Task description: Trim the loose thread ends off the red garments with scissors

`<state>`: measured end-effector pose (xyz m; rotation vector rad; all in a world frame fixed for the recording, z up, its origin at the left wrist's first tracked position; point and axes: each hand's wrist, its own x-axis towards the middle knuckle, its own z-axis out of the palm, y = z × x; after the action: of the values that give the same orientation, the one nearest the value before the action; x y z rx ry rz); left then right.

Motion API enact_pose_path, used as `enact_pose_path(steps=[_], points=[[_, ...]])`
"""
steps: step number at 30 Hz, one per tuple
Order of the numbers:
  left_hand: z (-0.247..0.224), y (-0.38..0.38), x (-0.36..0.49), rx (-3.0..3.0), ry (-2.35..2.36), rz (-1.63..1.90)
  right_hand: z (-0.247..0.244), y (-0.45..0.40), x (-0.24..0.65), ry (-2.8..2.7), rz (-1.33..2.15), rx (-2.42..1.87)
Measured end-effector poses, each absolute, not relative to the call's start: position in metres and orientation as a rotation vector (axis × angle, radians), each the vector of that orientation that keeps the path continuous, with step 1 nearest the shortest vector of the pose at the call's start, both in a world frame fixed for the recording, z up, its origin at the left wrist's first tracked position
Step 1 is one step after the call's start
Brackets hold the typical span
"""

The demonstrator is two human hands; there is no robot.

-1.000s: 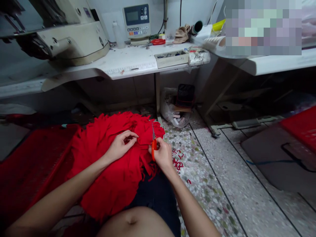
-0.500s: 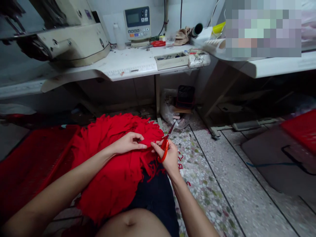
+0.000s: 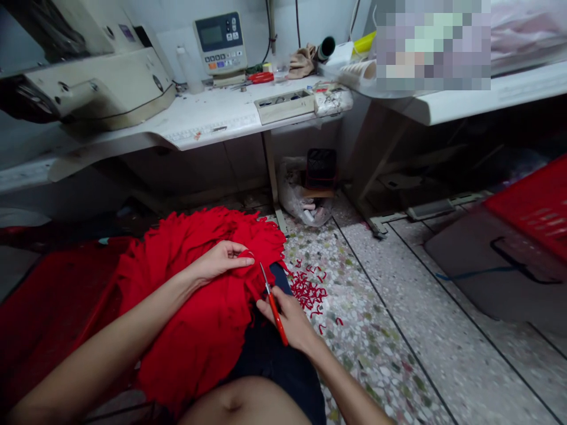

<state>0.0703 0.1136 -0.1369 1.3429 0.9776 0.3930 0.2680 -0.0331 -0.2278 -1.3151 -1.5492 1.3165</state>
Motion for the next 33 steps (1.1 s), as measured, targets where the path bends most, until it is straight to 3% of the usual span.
enact_pose_path(steps=[18, 33], points=[[-0.137, 0.114, 0.075, 1.401, 0.948, 0.194, -0.248, -0.028, 0.271, -1.453, 1.32, -1.366], [-0.135, 0.113, 0.084, 1.531, 0.824, 0.028, -0.23, -0.023, 0.268, -1.551, 1.21, -1.343]])
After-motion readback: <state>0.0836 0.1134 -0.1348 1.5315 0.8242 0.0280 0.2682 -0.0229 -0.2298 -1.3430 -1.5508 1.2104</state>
